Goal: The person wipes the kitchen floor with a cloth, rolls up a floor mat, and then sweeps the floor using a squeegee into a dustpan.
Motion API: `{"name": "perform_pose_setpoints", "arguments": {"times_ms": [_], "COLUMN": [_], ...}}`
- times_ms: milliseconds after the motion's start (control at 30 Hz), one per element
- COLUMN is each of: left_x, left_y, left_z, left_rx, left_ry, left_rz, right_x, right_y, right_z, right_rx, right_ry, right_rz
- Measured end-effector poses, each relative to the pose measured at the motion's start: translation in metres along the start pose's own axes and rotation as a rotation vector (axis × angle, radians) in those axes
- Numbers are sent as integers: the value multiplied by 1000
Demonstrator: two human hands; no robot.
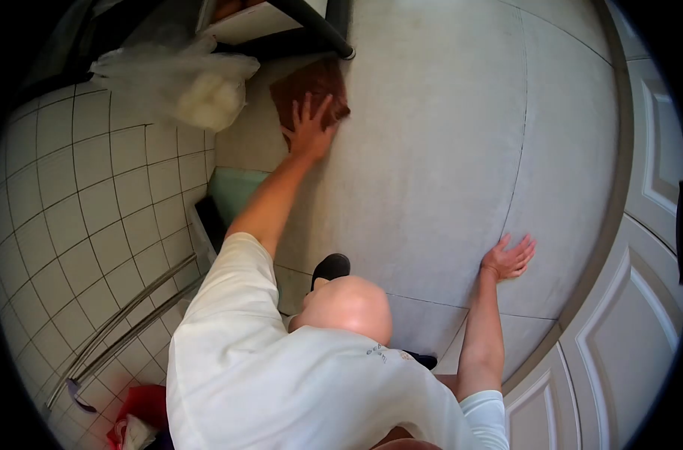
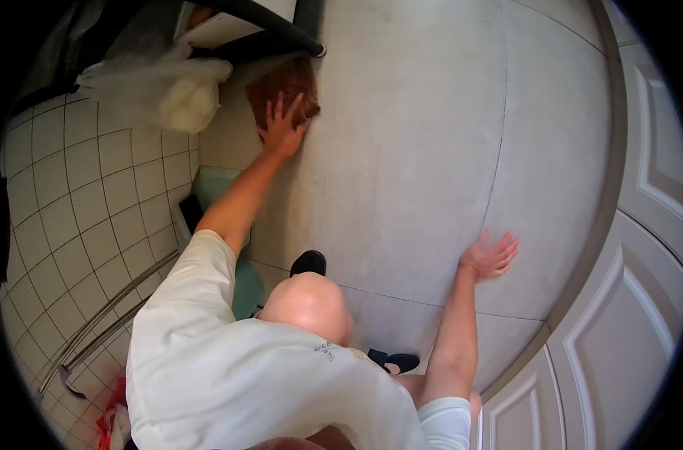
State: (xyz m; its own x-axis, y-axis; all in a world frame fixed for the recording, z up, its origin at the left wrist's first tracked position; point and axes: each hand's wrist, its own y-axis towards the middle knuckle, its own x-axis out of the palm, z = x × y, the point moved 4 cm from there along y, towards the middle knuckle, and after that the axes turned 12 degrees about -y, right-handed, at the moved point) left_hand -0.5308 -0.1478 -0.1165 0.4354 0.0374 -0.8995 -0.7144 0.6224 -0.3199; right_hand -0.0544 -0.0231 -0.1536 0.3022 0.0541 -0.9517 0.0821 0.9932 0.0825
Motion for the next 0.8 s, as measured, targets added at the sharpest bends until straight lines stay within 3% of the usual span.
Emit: {"name": "perform_pose_setpoints", "arguments": {"times_ms": [100,233,300,433,567,633,800], "left_x": [-2,-5,-21,-22,12,0,37], "left_y": [17,29,22,17,16,-8,-51], "left_z": [-59,-157,-186,-210,-169,-78,32], "left_rx": [-158,-58,-437,-490,6,-245,216], "left_ry": [-76,-77,-85,-170,10,-70,43], "left_rz": [93,250,156,127,282,43,-139], "right_x": [1,0,1,3,2,3,-4], "right_y": [-2,-3,-2,-3,-3,-3,-2], "right_z": [2,2,2,2,1,1,0], "right_rx": [-19,-15,-11,-17,-8,-12,3], "right_ry": [19,54,45,71,58,68,67], "right_rz": [52,95,114,136,137,139,143]}}
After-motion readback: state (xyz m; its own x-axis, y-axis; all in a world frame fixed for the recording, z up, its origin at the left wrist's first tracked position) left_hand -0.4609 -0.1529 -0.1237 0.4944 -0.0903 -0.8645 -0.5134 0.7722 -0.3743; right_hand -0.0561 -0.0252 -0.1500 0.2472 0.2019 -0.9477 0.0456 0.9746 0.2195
